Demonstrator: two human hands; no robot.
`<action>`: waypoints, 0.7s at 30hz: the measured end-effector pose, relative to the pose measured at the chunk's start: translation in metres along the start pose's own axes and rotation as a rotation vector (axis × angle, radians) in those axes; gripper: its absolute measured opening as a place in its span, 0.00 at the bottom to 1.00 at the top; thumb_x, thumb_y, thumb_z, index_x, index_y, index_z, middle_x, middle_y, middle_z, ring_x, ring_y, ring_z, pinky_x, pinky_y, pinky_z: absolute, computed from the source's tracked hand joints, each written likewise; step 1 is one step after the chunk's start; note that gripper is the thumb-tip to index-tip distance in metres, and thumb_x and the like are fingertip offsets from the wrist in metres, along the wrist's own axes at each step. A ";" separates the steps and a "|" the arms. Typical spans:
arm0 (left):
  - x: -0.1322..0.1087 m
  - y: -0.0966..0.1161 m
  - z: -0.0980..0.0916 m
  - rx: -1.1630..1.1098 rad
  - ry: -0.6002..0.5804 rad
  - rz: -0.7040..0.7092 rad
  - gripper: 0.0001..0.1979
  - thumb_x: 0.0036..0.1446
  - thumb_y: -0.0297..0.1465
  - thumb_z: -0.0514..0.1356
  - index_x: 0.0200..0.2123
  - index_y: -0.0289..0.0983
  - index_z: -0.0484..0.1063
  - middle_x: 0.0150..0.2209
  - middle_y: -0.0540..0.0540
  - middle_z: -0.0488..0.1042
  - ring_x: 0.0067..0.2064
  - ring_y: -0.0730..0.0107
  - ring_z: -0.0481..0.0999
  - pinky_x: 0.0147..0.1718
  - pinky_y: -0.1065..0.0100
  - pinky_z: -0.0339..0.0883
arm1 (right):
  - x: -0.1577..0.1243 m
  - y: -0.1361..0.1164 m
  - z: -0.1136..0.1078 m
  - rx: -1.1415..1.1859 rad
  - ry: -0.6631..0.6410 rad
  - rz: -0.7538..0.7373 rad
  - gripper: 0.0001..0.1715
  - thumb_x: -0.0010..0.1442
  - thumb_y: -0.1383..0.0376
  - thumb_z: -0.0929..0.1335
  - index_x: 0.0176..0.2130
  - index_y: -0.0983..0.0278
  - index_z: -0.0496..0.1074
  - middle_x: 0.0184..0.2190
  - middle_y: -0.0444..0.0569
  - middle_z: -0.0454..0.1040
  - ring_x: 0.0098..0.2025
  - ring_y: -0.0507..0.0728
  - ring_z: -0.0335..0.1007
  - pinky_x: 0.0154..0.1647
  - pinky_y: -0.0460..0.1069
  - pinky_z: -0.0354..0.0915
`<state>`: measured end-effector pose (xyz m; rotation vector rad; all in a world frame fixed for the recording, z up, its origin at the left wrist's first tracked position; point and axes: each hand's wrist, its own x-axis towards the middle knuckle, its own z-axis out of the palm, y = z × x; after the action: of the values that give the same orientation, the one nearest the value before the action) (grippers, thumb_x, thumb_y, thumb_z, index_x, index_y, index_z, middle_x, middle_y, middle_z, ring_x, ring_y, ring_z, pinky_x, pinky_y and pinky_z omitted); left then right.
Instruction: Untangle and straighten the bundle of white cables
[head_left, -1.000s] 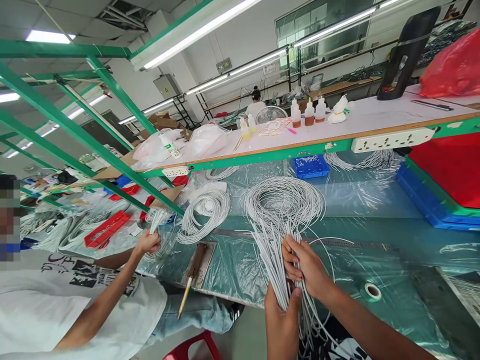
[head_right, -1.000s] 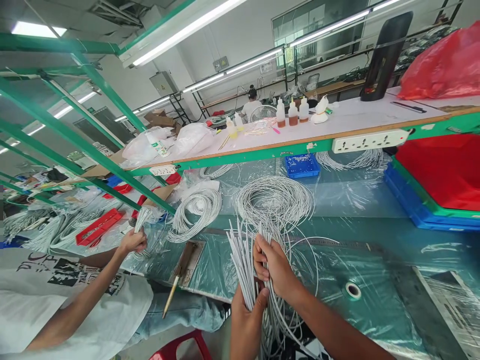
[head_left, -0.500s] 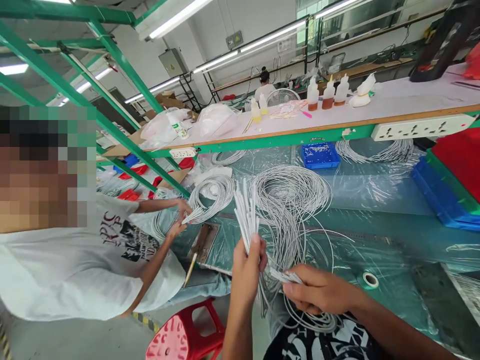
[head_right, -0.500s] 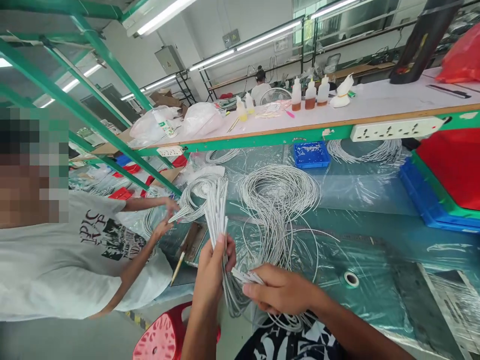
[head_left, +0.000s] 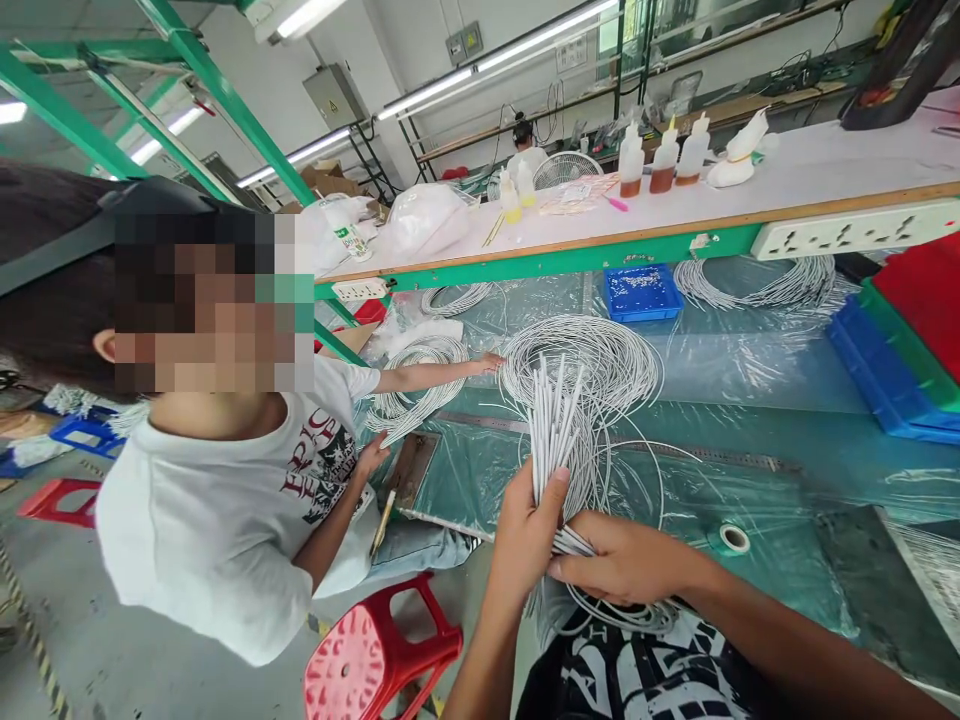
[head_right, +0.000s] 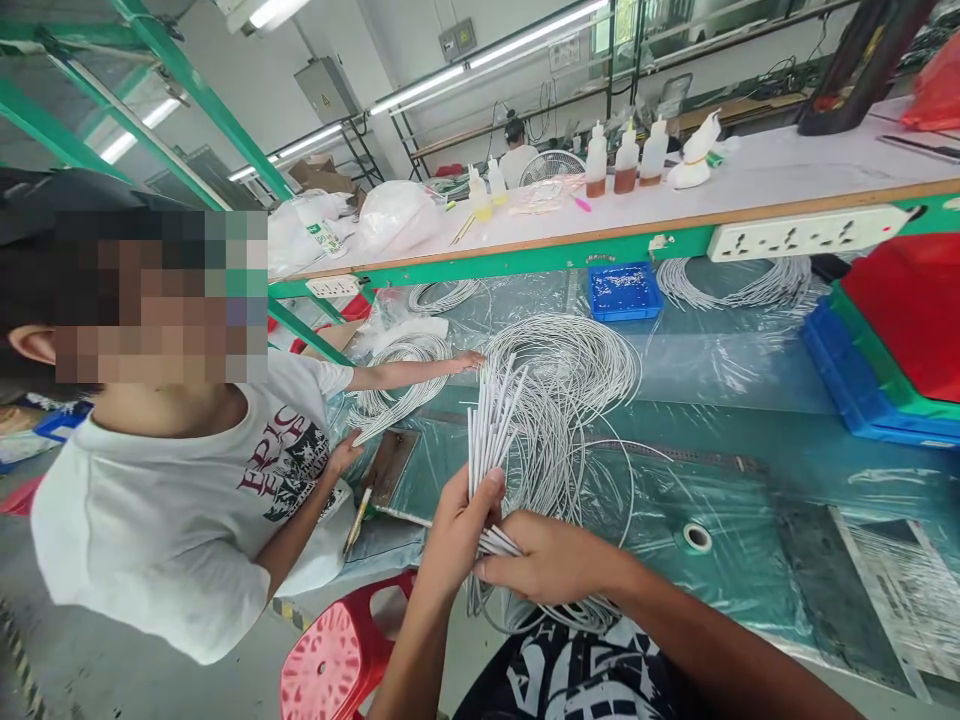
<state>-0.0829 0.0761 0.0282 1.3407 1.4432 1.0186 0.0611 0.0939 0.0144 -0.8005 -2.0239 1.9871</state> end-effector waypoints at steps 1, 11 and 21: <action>0.000 0.000 0.000 0.037 0.012 0.014 0.18 0.64 0.44 0.55 0.29 0.36 0.65 0.25 0.51 0.62 0.29 0.71 0.60 0.30 0.70 0.55 | 0.001 0.001 0.002 -0.013 0.045 -0.003 0.12 0.60 0.60 0.65 0.29 0.63 0.61 0.20 0.39 0.62 0.22 0.49 0.56 0.24 0.45 0.53; 0.008 -0.016 -0.002 -0.280 0.066 -0.174 0.23 0.56 0.50 0.63 0.27 0.37 0.62 0.21 0.55 0.56 0.21 0.77 0.52 0.19 0.73 0.46 | 0.010 0.011 0.008 -0.142 0.105 -0.066 0.03 0.56 0.66 0.66 0.32 0.65 0.69 0.26 0.43 0.69 0.31 0.53 0.63 0.30 0.45 0.57; -0.001 -0.013 0.000 -0.176 0.079 -0.149 0.20 0.50 0.46 0.67 0.27 0.34 0.70 0.23 0.51 0.64 0.27 0.71 0.61 0.27 0.71 0.57 | 0.016 0.011 0.014 -0.111 0.091 -0.114 0.07 0.55 0.67 0.64 0.35 0.66 0.70 0.27 0.43 0.68 0.29 0.53 0.61 0.29 0.46 0.56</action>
<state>-0.0865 0.0745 0.0157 1.0615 1.4529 1.0830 0.0433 0.0888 -0.0009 -0.7638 -2.0929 1.7589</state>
